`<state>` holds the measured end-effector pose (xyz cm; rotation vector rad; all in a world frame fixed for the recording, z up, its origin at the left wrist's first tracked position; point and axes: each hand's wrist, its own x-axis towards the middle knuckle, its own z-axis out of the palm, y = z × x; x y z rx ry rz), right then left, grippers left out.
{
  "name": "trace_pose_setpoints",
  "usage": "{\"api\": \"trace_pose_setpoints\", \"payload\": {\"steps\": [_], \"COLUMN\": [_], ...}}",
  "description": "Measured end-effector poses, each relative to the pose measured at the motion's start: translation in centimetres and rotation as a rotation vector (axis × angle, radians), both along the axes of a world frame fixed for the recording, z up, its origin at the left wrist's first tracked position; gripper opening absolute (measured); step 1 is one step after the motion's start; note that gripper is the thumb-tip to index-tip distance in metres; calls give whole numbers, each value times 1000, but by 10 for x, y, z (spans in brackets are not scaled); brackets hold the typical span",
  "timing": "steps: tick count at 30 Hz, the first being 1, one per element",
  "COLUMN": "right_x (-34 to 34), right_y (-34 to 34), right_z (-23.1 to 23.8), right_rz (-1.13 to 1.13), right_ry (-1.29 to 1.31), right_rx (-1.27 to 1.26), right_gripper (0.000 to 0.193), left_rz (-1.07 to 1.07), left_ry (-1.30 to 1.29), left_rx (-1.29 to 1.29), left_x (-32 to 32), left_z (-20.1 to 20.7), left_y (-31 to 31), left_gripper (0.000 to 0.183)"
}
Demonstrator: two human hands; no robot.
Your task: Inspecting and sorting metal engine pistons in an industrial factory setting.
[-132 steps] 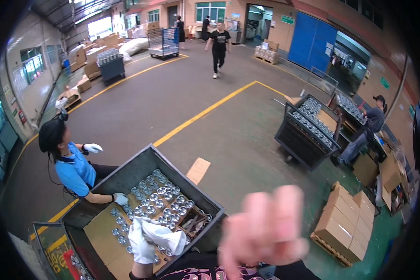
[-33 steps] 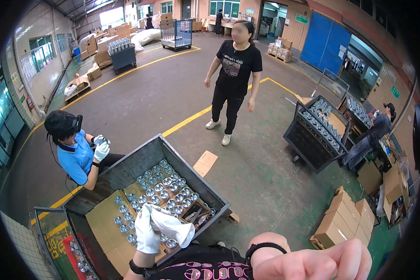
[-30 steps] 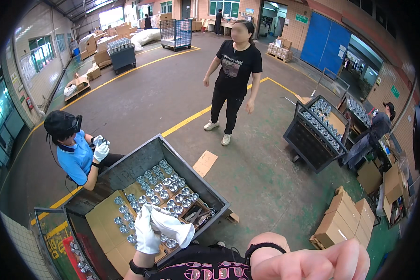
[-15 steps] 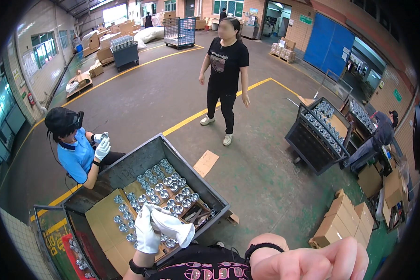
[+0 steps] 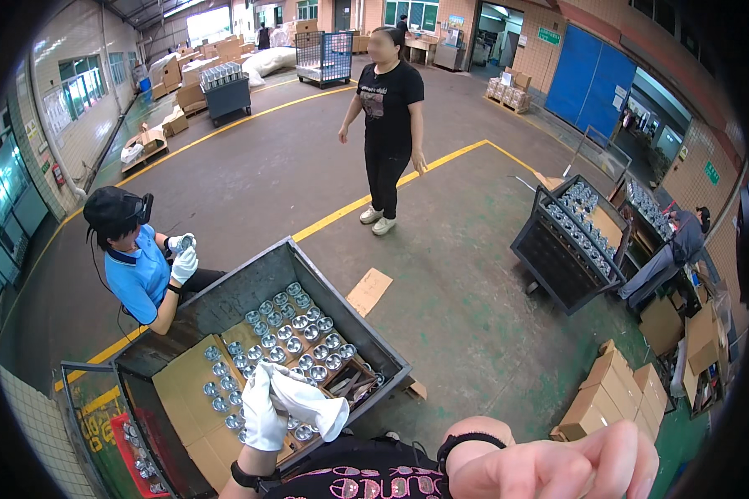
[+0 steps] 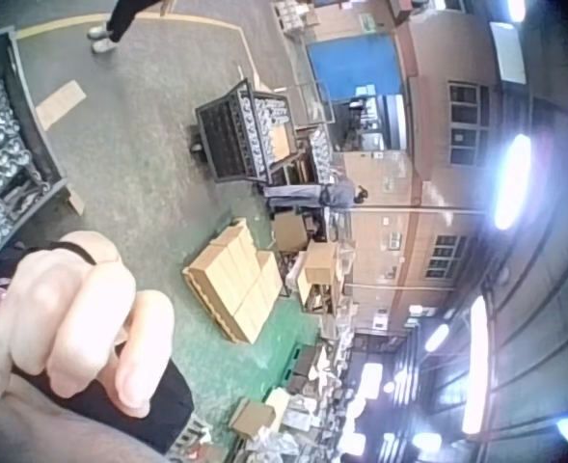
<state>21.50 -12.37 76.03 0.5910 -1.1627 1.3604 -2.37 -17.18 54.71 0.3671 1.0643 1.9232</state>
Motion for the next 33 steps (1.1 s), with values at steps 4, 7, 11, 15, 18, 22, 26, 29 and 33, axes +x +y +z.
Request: {"api": "trace_pose_setpoints", "payload": {"steps": [4, 7, 11, 15, 18, 22, 26, 29, 33], "right_x": [5, 6, -17, -10, 3, 1, 1, -10, -3], "right_y": [1, 1, 10, 5, -2, -3, -1, -3, -5], "right_z": [2, 2, -17, -4, -1, -11, 1, -4, -8], "right_rz": [47, 57, 62, 31, 39, 41, 56, 16, 56], "right_ry": [-16, -54, 347, 151, 60, 101, -73, 140, 124], "right_rx": [32, 82, 227, 99, 78, 123, 78, 79, 91], "right_gripper": [29, 29, 29, 29, 29, 29, 30, 31, 31], "left_rz": [-29, -35, -48, -29, -32, -60, -42, -44, -46], "left_ry": [4, 10, -2, 12, 7, 21, 47, 51, 35], "left_rx": [9, 22, 32, 17, 18, 31, 6, 15, 24], "left_x": [3, 3, 4, 3, 3, 6, 1, 2, 4], "left_z": [4, 3, 2, 2, 3, 8, 4, 3, 5], "left_y": [0, -1, -1, -4, -5, -4, -9, -10, -12], "left_gripper": [30, 30, 30, 31, 31, 31, 31, 32, 33]}}
